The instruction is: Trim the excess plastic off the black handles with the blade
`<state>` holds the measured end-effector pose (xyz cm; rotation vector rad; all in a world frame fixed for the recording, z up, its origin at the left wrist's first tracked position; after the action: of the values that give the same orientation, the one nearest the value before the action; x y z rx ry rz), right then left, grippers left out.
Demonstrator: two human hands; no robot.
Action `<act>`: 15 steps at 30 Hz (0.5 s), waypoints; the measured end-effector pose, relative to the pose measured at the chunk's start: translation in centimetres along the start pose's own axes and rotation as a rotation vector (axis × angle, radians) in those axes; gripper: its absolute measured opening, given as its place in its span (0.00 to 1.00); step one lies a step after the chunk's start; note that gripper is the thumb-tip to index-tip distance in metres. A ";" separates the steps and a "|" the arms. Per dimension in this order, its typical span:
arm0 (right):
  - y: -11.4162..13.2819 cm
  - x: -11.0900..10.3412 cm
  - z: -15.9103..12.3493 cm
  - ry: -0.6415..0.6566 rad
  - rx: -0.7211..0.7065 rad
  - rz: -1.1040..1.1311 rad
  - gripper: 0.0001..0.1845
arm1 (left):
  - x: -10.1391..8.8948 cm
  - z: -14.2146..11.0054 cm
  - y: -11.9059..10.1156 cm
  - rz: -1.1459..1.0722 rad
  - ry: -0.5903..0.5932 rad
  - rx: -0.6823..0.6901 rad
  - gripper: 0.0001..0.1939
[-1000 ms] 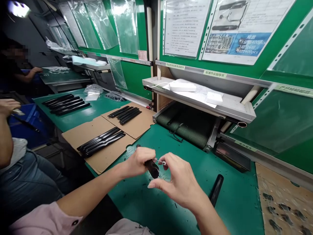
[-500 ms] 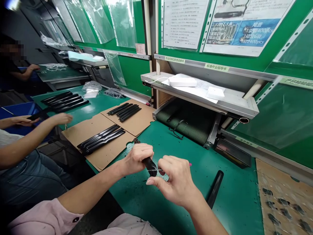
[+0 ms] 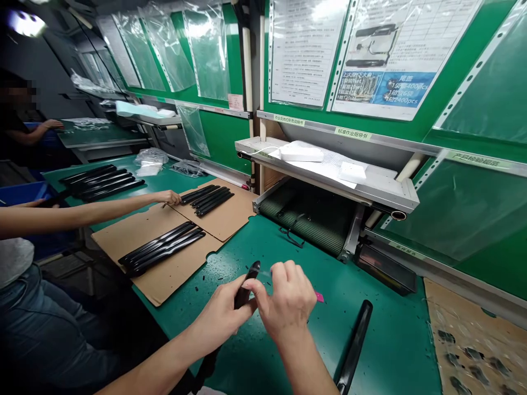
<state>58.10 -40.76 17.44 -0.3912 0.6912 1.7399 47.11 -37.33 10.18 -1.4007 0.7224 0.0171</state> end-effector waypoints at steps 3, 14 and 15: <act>0.3 0.5 -0.1 0.042 -0.008 -0.035 0.30 | -0.2 -0.2 -0.2 -0.086 0.008 -0.026 0.03; 0.1 1.9 -0.2 0.514 0.332 0.944 0.16 | -4.6 2.4 -4.4 0.345 -0.155 0.488 0.09; 0.4 1.6 -0.2 0.491 0.315 0.934 0.15 | -6.0 2.9 -4.7 0.330 -0.263 0.512 0.07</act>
<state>57.29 -39.76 16.40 -0.2874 1.6725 2.3591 45.64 -33.27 17.11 -0.7647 0.6703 0.2542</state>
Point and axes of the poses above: each hand's wrist, its own z-axis towards the middle knuckle, its own x-axis out of the palm, y = z × x, the point moved 10 cm from there along z, towards the middle knuckle, and after that the axes turned 2 degrees about x, right-handed, at the moved point
